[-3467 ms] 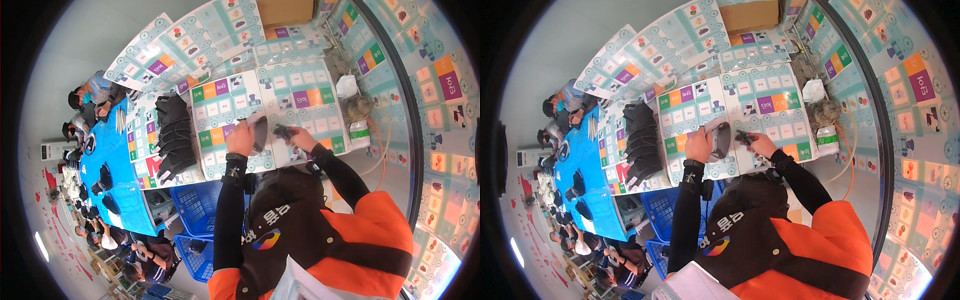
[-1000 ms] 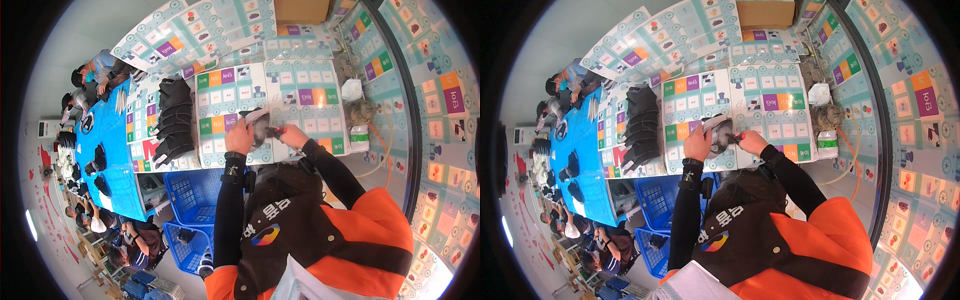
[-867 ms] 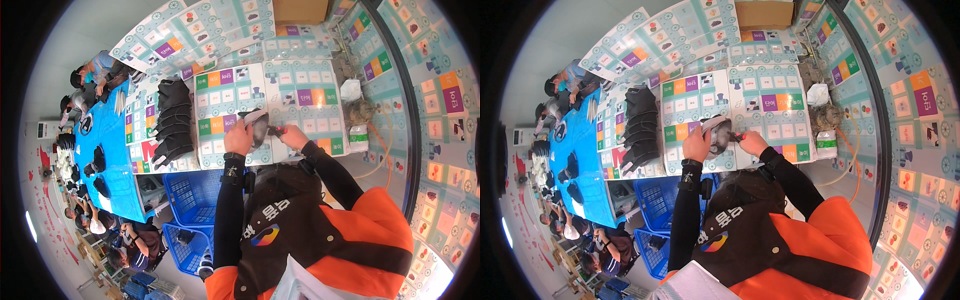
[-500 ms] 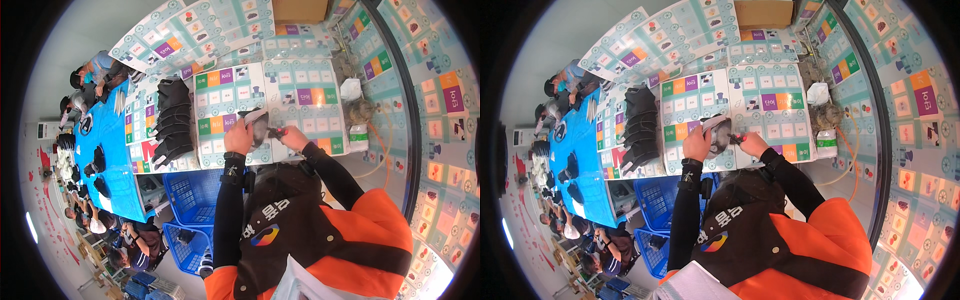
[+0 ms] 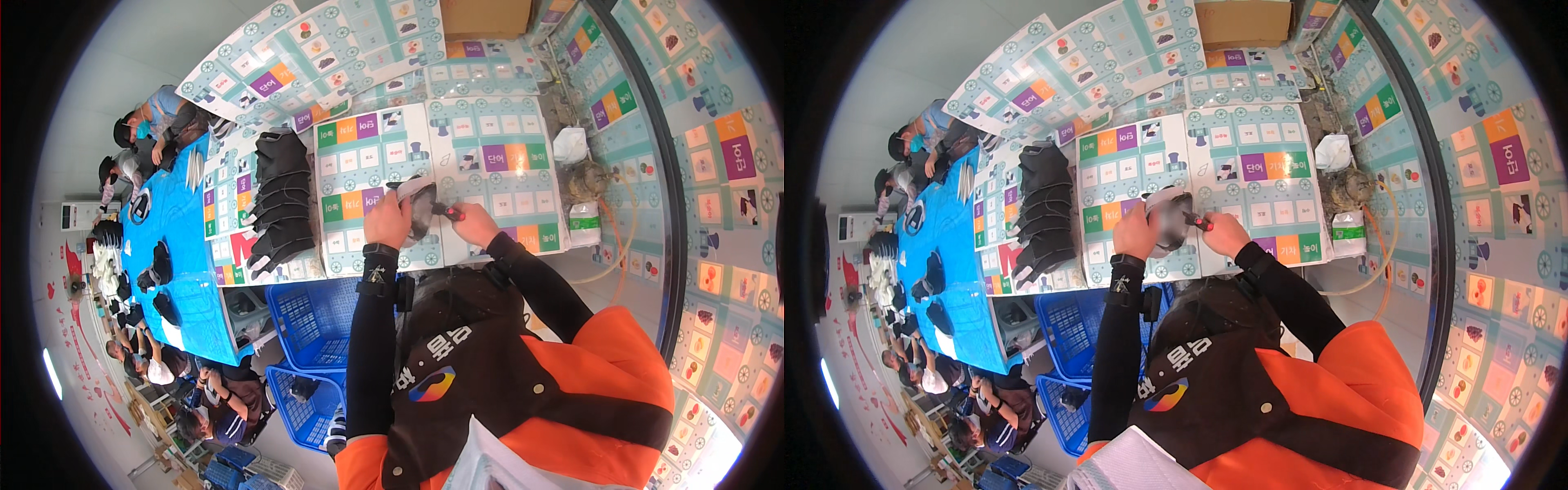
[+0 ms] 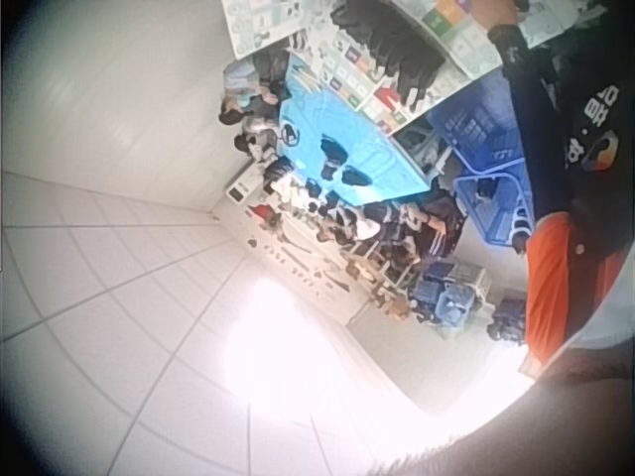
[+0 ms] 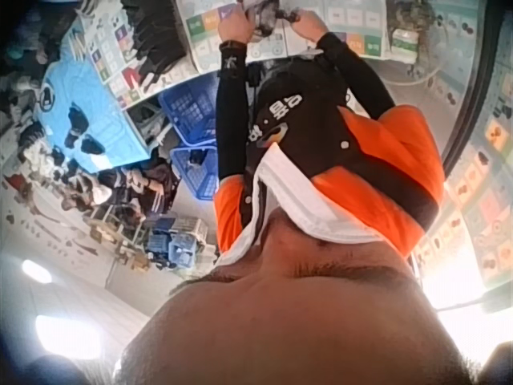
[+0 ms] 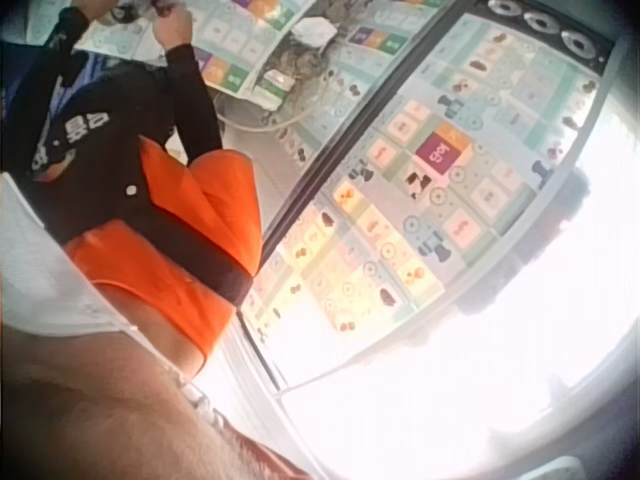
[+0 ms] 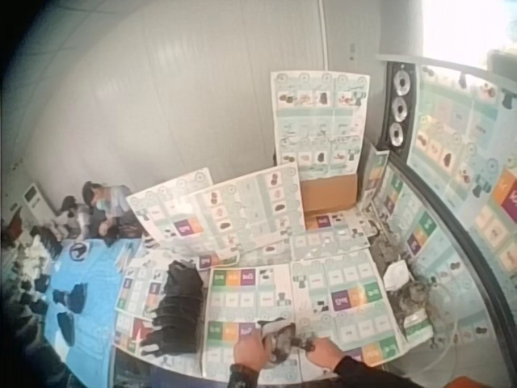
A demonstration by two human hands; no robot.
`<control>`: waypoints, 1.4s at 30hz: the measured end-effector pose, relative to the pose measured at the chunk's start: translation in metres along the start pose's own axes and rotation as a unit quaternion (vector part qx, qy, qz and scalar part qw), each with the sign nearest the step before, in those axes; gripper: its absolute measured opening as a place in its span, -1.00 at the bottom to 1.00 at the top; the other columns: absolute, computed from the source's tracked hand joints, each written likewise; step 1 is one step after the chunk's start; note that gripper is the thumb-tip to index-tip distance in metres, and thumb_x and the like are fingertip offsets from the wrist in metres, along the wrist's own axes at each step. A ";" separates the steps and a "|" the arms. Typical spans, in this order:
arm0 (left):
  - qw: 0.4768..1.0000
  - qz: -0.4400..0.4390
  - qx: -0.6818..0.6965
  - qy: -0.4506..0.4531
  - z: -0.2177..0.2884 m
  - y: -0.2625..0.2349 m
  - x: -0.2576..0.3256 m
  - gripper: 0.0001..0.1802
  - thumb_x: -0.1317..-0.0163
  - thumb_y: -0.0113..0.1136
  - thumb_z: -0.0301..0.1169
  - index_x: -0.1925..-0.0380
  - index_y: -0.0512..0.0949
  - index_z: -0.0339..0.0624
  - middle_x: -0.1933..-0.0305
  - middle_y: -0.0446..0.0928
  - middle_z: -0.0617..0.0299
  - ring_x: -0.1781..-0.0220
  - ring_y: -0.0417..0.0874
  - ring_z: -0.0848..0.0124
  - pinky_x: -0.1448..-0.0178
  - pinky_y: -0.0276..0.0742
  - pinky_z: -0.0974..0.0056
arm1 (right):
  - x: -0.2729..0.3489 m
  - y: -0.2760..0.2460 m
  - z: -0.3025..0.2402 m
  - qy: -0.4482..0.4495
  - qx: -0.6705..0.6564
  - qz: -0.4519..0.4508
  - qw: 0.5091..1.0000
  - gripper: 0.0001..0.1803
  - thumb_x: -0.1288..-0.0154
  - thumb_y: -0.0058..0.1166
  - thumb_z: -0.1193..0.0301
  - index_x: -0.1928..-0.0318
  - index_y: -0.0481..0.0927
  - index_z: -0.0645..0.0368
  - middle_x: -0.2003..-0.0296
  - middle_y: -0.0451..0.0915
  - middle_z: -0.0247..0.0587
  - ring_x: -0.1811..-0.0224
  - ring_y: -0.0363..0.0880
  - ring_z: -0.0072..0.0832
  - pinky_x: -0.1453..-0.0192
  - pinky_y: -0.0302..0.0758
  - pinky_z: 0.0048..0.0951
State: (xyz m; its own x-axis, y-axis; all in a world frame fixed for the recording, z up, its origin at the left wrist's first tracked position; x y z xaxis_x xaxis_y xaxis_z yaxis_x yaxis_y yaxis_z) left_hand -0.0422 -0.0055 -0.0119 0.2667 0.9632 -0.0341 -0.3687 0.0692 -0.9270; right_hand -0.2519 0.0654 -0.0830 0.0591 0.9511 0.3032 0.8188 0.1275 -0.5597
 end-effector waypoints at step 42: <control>0.992 0.043 0.007 -0.116 -0.065 -0.015 0.088 -0.75 -0.43 0.10 -0.24 0.16 0.66 -0.12 0.30 0.69 -0.04 0.25 0.73 -0.07 0.22 0.64 -0.08 | -0.029 0.004 0.137 -0.087 0.051 0.123 0.987 -0.60 -0.27 0.24 0.28 0.04 0.56 0.34 0.37 0.62 0.02 0.31 0.60 -0.08 0.17 0.53 -0.09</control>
State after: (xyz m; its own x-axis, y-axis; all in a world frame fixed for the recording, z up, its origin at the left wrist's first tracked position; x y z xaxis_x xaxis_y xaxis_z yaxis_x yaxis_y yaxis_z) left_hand 0.0441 0.0611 -0.0252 0.0222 0.9995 -0.0238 -0.3948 -0.0131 -0.9187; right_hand -0.3286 0.0774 -0.1997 0.1433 0.9895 0.0166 0.7302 -0.0944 -0.6767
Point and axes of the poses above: each hand's wrist, its own x-axis away from the middle knuckle, its own y-axis out of the palm, z = x × y, the point moved 1 cm from there along -x, towards the middle knuckle
